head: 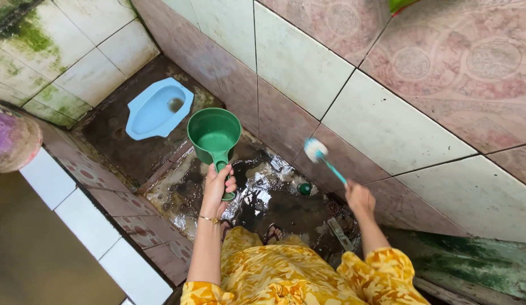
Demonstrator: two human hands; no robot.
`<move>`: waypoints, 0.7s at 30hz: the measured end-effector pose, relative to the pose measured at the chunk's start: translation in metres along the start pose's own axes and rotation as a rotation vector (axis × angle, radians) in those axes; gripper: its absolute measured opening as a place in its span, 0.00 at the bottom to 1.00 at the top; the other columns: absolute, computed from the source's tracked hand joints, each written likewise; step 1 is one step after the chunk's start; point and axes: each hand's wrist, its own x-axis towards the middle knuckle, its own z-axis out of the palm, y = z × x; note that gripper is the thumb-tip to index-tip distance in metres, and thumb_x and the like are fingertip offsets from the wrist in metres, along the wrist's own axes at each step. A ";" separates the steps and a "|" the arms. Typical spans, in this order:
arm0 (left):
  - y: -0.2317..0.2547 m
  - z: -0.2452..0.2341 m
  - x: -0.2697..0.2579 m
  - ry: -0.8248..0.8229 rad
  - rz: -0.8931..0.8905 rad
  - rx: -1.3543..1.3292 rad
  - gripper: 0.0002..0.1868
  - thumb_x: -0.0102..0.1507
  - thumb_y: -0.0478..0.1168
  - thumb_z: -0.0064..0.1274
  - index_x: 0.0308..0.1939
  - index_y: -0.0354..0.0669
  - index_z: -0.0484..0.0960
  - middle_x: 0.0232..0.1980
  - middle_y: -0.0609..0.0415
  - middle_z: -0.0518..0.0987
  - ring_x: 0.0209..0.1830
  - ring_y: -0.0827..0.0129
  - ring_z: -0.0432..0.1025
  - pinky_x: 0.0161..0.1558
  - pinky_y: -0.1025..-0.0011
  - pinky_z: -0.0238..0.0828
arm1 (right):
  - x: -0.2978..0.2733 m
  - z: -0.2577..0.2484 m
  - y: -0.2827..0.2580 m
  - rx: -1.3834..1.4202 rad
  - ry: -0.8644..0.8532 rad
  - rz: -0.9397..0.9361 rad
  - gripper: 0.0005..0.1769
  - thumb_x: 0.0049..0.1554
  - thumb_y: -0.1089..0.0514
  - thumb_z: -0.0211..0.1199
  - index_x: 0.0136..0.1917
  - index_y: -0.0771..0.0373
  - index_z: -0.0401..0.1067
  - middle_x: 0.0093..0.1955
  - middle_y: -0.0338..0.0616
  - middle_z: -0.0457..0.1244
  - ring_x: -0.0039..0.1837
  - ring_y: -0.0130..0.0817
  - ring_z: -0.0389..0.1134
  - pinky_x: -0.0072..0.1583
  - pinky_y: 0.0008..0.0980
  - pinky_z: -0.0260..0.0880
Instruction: Cleaning the floor and wall tiles of a bathroom with a brush and cleaning liquid.
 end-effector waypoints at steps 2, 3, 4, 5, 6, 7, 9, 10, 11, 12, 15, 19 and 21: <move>-0.003 -0.017 -0.011 0.018 0.006 0.001 0.10 0.66 0.33 0.52 0.45 0.43 0.66 0.35 0.56 0.70 0.21 0.79 0.59 0.19 0.80 0.53 | -0.033 0.030 0.035 0.018 -0.114 0.110 0.21 0.65 0.39 0.53 0.69 0.37 0.73 0.57 0.55 0.71 0.60 0.56 0.72 0.60 0.53 0.72; -0.004 -0.029 -0.016 0.043 0.017 0.023 0.09 0.66 0.35 0.53 0.44 0.42 0.68 0.34 0.57 0.70 0.21 0.79 0.60 0.19 0.80 0.54 | -0.040 0.043 0.050 0.084 -0.153 0.237 0.22 0.64 0.37 0.52 0.70 0.34 0.71 0.60 0.55 0.69 0.63 0.57 0.70 0.62 0.53 0.70; -0.004 -0.042 -0.022 0.068 0.027 0.046 0.08 0.67 0.37 0.54 0.42 0.40 0.70 0.32 0.57 0.70 0.22 0.79 0.62 0.20 0.79 0.56 | -0.048 0.057 0.065 0.148 -0.191 0.365 0.24 0.63 0.34 0.52 0.71 0.31 0.69 0.64 0.56 0.67 0.65 0.58 0.68 0.64 0.54 0.68; -0.005 -0.058 -0.028 0.089 0.043 0.032 0.08 0.67 0.37 0.54 0.42 0.40 0.70 0.32 0.57 0.70 0.22 0.79 0.62 0.20 0.79 0.56 | -0.053 0.070 0.074 0.134 -0.195 0.339 0.24 0.63 0.34 0.52 0.71 0.31 0.69 0.64 0.56 0.67 0.65 0.58 0.68 0.64 0.54 0.68; -0.006 -0.075 -0.034 0.143 0.072 0.107 0.08 0.66 0.38 0.55 0.41 0.40 0.71 0.30 0.57 0.70 0.21 0.77 0.63 0.21 0.78 0.57 | -0.057 0.083 0.084 0.167 -0.194 0.364 0.25 0.62 0.33 0.54 0.71 0.31 0.70 0.64 0.55 0.68 0.66 0.58 0.69 0.64 0.53 0.69; -0.008 -0.092 -0.041 0.197 0.096 0.182 0.09 0.66 0.39 0.56 0.41 0.39 0.73 0.28 0.57 0.70 0.21 0.76 0.65 0.22 0.77 0.59 | -0.063 0.096 0.094 0.200 -0.193 0.391 0.27 0.60 0.32 0.56 0.71 0.30 0.70 0.64 0.55 0.68 0.66 0.58 0.69 0.64 0.52 0.69; -0.019 -0.143 -0.053 0.280 0.153 0.231 0.08 0.65 0.38 0.57 0.40 0.38 0.74 0.27 0.57 0.71 0.21 0.74 0.66 0.23 0.75 0.60 | -0.058 0.140 0.117 0.202 -0.187 0.357 0.27 0.59 0.33 0.57 0.71 0.33 0.71 0.64 0.55 0.68 0.66 0.59 0.69 0.65 0.51 0.69; -0.025 -0.168 -0.060 0.341 0.196 0.293 0.08 0.65 0.38 0.57 0.40 0.38 0.74 0.27 0.56 0.71 0.20 0.73 0.67 0.23 0.74 0.62 | -0.056 0.162 0.129 0.219 -0.177 0.347 0.28 0.59 0.33 0.58 0.70 0.35 0.72 0.64 0.56 0.68 0.66 0.60 0.69 0.65 0.50 0.69; -0.030 -0.195 -0.067 0.353 0.203 0.287 0.08 0.65 0.38 0.57 0.40 0.38 0.74 0.27 0.56 0.71 0.20 0.73 0.67 0.23 0.74 0.62 | -0.057 0.179 0.129 0.214 -0.181 0.334 0.28 0.59 0.33 0.58 0.70 0.35 0.72 0.64 0.56 0.68 0.66 0.60 0.69 0.65 0.50 0.69; -0.036 -0.223 -0.074 0.432 0.230 0.303 0.09 0.64 0.37 0.56 0.40 0.36 0.73 0.26 0.55 0.72 0.20 0.71 0.68 0.24 0.73 0.64 | -0.057 0.196 0.129 0.244 -0.161 0.316 0.27 0.58 0.33 0.59 0.69 0.37 0.74 0.63 0.56 0.69 0.64 0.60 0.69 0.64 0.50 0.69; -0.056 -0.304 -0.094 0.606 0.282 0.311 0.09 0.63 0.36 0.55 0.39 0.34 0.72 0.27 0.54 0.72 0.21 0.70 0.69 0.25 0.71 0.67 | -0.077 0.209 0.103 0.317 -0.157 0.324 0.26 0.58 0.35 0.61 0.68 0.40 0.76 0.56 0.57 0.71 0.58 0.57 0.71 0.61 0.48 0.69; -0.073 -0.376 -0.129 0.821 0.363 0.238 0.10 0.63 0.38 0.55 0.40 0.35 0.72 0.28 0.55 0.72 0.23 0.71 0.67 0.25 0.69 0.70 | -0.113 0.196 0.043 0.531 -0.189 0.398 0.25 0.59 0.41 0.64 0.68 0.44 0.77 0.40 0.52 0.71 0.40 0.44 0.70 0.48 0.43 0.69; -0.082 -0.407 -0.147 0.865 0.366 0.242 0.10 0.63 0.39 0.54 0.40 0.35 0.72 0.27 0.54 0.72 0.22 0.70 0.68 0.25 0.69 0.69 | -0.120 0.214 0.038 0.632 -0.184 0.376 0.24 0.59 0.43 0.64 0.68 0.46 0.77 0.37 0.48 0.69 0.37 0.39 0.66 0.44 0.41 0.66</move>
